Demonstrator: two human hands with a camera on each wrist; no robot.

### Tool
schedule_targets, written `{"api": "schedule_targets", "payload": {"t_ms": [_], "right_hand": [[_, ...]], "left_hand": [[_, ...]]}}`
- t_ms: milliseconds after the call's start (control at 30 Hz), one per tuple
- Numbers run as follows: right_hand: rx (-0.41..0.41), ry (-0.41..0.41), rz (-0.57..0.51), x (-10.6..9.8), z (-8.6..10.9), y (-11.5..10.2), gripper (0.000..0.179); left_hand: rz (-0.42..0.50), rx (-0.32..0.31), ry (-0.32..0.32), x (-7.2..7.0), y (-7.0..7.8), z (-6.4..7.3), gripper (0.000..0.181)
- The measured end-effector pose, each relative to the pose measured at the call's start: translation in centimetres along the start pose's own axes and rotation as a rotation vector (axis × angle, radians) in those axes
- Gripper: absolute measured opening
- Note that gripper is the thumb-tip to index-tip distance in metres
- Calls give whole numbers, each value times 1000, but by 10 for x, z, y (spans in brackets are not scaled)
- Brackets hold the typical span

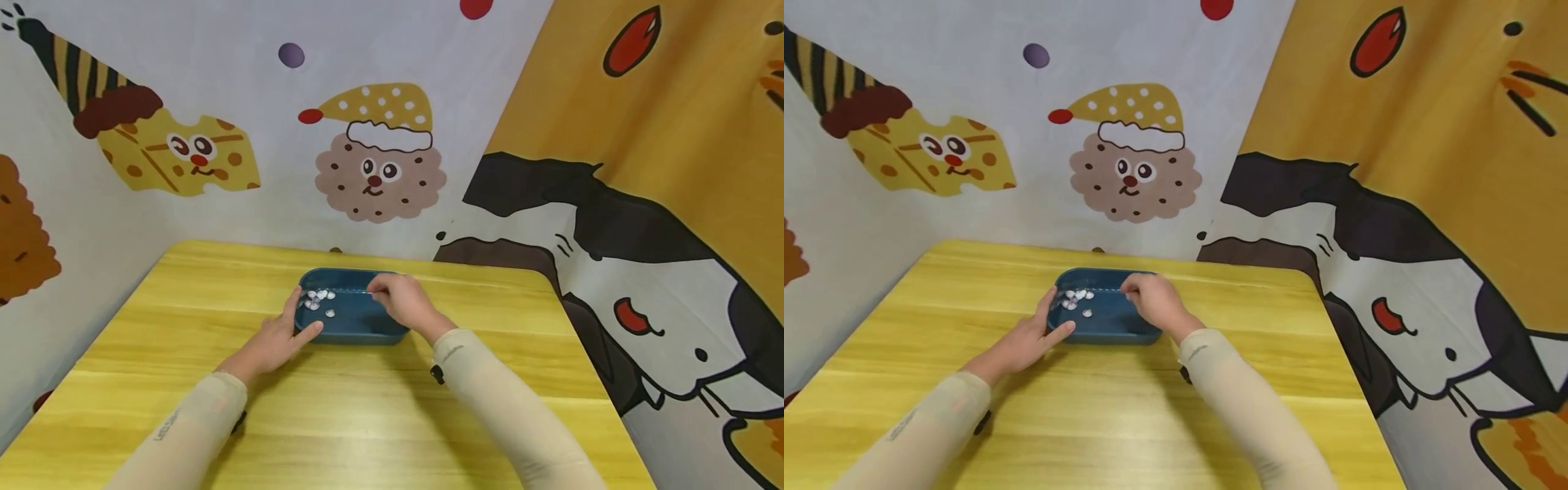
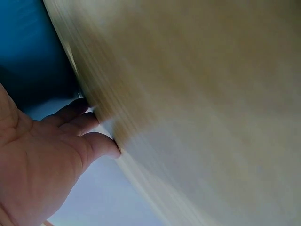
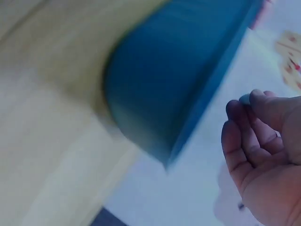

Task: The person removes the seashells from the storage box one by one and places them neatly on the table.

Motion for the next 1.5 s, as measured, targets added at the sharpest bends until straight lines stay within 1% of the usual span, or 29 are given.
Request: {"api": "schedule_targets", "payload": {"t_ms": [67,133,200,267,300,367,433,533,600,700,833,967,1133,1333,1500], "right_hand": [[37,81,-16,-21,7,11,16],[94,159,-50,-42,13,29,16],[168,228,-84,-57,21,53,15],[237,267,-117,-65,28,80,14],[270,272,-127,-65,31,93,14],[328,249,-118,-59,39,117,13],[358,186,-85,-45,45,136,15],[360,80,-1,-18,53,153,18],[343,31,47,-4,58,158,19],[331,11,92,10,61,159,18],[333,8,129,16,60,156,16],[319,6,157,20,58,151,14],[298,28,145,24,56,147,12],[283,22,107,31,55,144,12],[259,20,102,33,53,139,11]], "left_hand": [[-5,-1,1,-1,-1,0,103],[-14,-1,-1,-2,-1,0,103],[-14,-1,-6,-1,-1,-1,103],[-8,-1,-7,-1,-1,0,104],[-5,-2,-7,-1,-1,-1,103],[-6,0,-5,-2,0,0,104],[-12,-3,-6,-1,0,0,104],[-25,1,-13,1,0,-1,104],[-26,0,-18,2,1,-1,103],[-13,3,-22,4,2,-1,103],[-1,9,-18,4,3,-1,103],[-10,11,-12,3,3,-1,103],[-10,4,-12,4,0,-2,102],[-14,-6,-13,4,-4,-2,103],[-10,-4,-7,3,-4,-2,102]]}}
Point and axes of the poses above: each hand's wrist, its own z-axis away from the middle knuckle, its own x-axis out of the palm, y = z × x, the point moved 8 cm from there along -z, towards the middle knuckle, and after that the axes turned 8 degrees about z, right-handed, at the moved point
